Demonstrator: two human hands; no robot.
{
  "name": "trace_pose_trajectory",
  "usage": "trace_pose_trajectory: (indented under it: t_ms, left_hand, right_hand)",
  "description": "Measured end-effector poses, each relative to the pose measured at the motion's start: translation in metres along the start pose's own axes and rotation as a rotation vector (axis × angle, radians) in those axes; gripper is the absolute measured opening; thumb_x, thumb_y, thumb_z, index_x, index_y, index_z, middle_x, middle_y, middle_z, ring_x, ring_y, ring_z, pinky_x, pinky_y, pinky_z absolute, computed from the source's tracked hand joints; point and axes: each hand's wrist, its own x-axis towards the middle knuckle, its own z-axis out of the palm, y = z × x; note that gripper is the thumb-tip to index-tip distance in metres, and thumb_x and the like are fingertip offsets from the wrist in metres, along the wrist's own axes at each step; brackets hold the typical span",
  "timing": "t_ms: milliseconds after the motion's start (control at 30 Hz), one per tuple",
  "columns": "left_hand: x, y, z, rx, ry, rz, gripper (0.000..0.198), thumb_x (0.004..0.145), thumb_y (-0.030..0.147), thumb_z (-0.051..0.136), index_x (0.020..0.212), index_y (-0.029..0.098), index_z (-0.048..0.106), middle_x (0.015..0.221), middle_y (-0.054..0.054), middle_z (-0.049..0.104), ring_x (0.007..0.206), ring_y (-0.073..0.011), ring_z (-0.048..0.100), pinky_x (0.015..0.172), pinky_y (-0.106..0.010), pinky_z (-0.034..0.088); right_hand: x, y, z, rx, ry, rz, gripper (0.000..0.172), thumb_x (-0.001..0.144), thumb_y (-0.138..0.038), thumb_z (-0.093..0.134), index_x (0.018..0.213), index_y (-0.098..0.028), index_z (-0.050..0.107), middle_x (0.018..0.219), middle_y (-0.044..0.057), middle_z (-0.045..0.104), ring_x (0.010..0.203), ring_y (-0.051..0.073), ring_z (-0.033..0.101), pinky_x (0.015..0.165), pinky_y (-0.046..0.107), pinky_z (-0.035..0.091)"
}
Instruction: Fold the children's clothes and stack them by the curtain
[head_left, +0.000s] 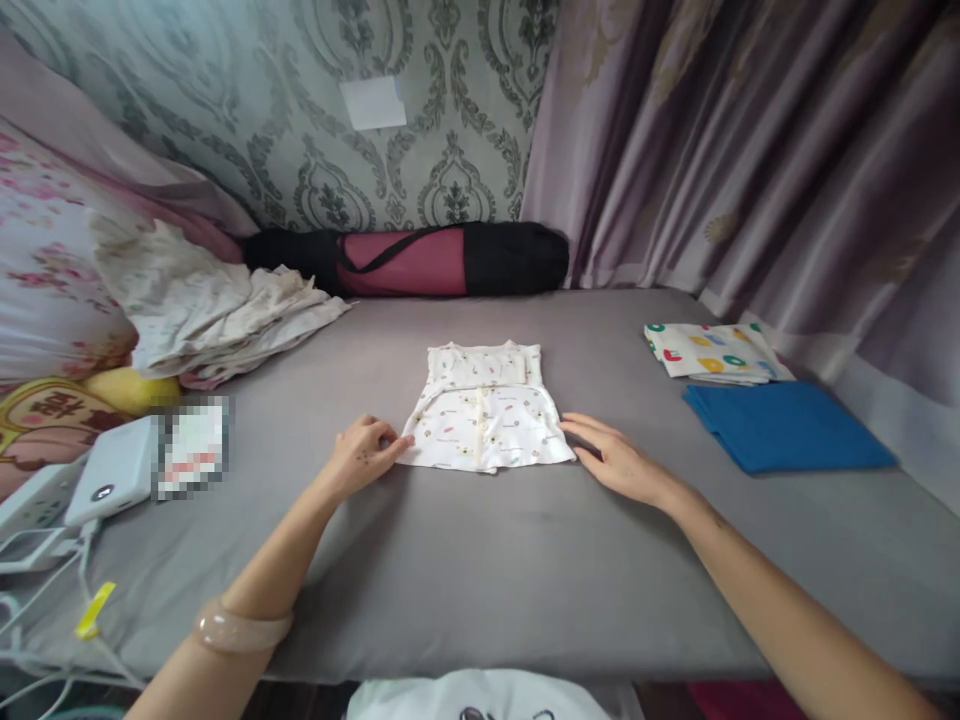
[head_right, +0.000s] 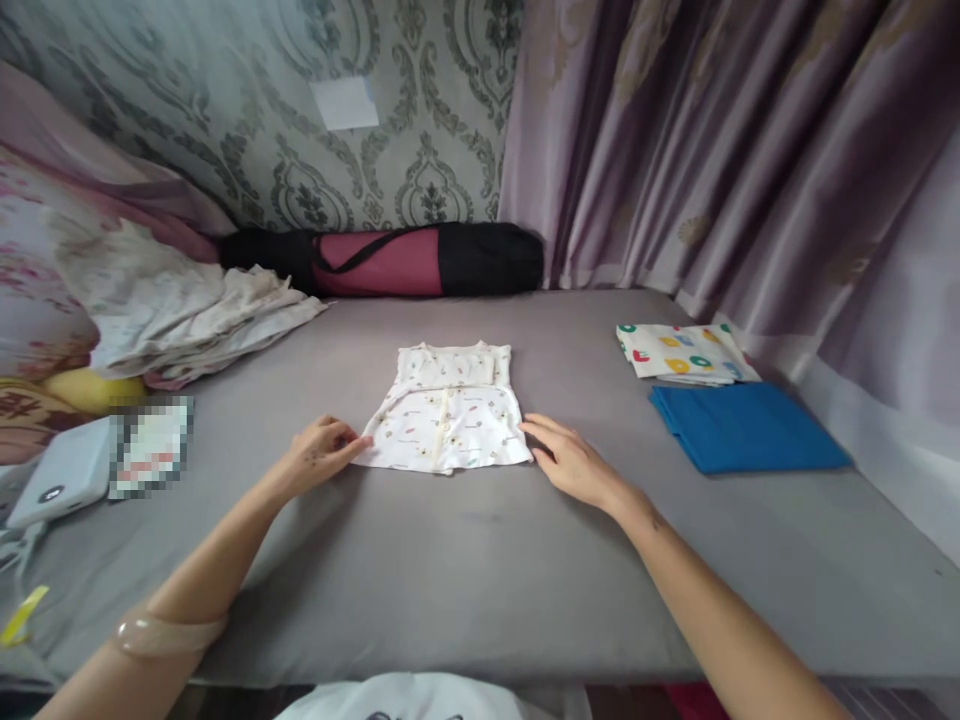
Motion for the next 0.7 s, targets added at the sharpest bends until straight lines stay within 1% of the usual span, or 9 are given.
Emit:
trace_pose_trajectory:
  t_ms: [133,200,267,333,400,467,533,600,700]
  left_hand:
    - [-0.010,0.014,0.004,0.012,-0.031,0.020,0.035,0.083,0.050,0.048,0.074,0.019,0.063,0.089,-0.007,0.062,0.083,-0.0209,0.058,0.076,-0.033,0.043]
    - [-0.013,0.015,0.007,-0.045,-0.022,0.014,0.032,0.084,0.048,0.047,0.079,0.019,0.060,0.082,-0.005,0.061,0.076,-0.0190,0.056,0.071,-0.031,0.043]
    - [-0.015,0.013,0.009,-0.174,0.008,0.015,0.033,0.085,0.045,0.045,0.099,0.019,0.058,0.079,-0.002,0.061,0.070,-0.0167,0.055,0.068,-0.029,0.043]
    - [-0.016,0.012,0.009,-0.300,0.017,0.045,0.046,0.086,0.043,0.045,0.126,0.020,0.046,0.081,0.000,0.061,0.069,-0.0152,0.054,0.069,-0.027,0.043]
    - [-0.019,0.012,0.006,-0.325,-0.021,0.094,0.054,0.086,0.040,0.045,0.137,0.023,0.038,0.084,0.001,0.061,0.071,-0.0149,0.054,0.074,-0.028,0.044]
    - [-0.023,0.013,0.002,-0.255,-0.087,0.154,0.046,0.086,0.036,0.044,0.131,0.026,0.048,0.091,-0.001,0.061,0.075,-0.0153,0.055,0.083,-0.032,0.042]
    - [-0.026,0.014,-0.001,-0.175,-0.132,0.222,0.039,0.083,0.026,0.043,0.120,0.026,0.058,0.101,-0.003,0.060,0.080,-0.0161,0.056,0.093,-0.037,0.038]
    - [-0.027,0.012,-0.002,-0.125,-0.142,0.284,0.045,0.077,0.015,0.042,0.118,0.025,0.058,0.107,-0.004,0.058,0.084,-0.0168,0.056,0.096,-0.038,0.036]
    - [-0.023,0.008,0.001,-0.085,-0.104,0.351,0.055,0.069,0.007,0.040,0.119,0.024,0.054,0.109,-0.005,0.055,0.091,-0.0188,0.055,0.093,-0.036,0.037]
  right_hand:
    - [-0.010,-0.024,-0.003,-0.030,-0.003,-0.013,0.043,0.091,-0.035,0.049,0.133,-0.027,0.055,0.129,0.007,0.059,0.120,0.024,0.054,0.105,0.040,0.041]
    - [-0.012,-0.031,-0.003,-0.066,-0.012,0.005,0.042,0.091,-0.038,0.051,0.132,-0.028,0.055,0.117,0.007,0.062,0.110,0.024,0.058,0.099,0.040,0.044]
    - [-0.013,-0.033,-0.002,-0.073,-0.026,0.013,0.040,0.092,-0.037,0.050,0.130,-0.028,0.056,0.108,0.007,0.063,0.100,0.022,0.060,0.092,0.038,0.047]
    - [-0.012,-0.032,-0.002,-0.067,-0.029,0.000,0.037,0.095,-0.036,0.046,0.129,-0.028,0.057,0.104,0.006,0.062,0.095,0.021,0.060,0.087,0.035,0.048]
    - [-0.010,-0.031,-0.001,-0.074,-0.024,-0.019,0.035,0.097,-0.034,0.041,0.127,-0.028,0.059,0.101,0.006,0.062,0.093,0.020,0.060,0.085,0.034,0.049]
    - [-0.008,-0.029,0.000,-0.092,-0.019,-0.041,0.035,0.098,-0.032,0.038,0.124,-0.029,0.061,0.098,0.006,0.061,0.090,0.020,0.060,0.082,0.033,0.049]
    - [-0.007,-0.029,0.000,-0.099,-0.016,-0.062,0.035,0.098,-0.031,0.036,0.121,-0.028,0.062,0.094,0.006,0.061,0.087,0.020,0.061,0.079,0.033,0.049]
    - [-0.005,-0.029,-0.001,-0.084,-0.011,-0.068,0.036,0.098,-0.030,0.035,0.119,-0.028,0.063,0.093,0.005,0.061,0.087,0.020,0.061,0.078,0.033,0.049]
    - [-0.003,-0.030,-0.003,-0.048,-0.005,-0.037,0.033,0.096,-0.028,0.038,0.117,-0.027,0.063,0.096,0.005,0.062,0.085,0.018,0.061,0.078,0.032,0.049]
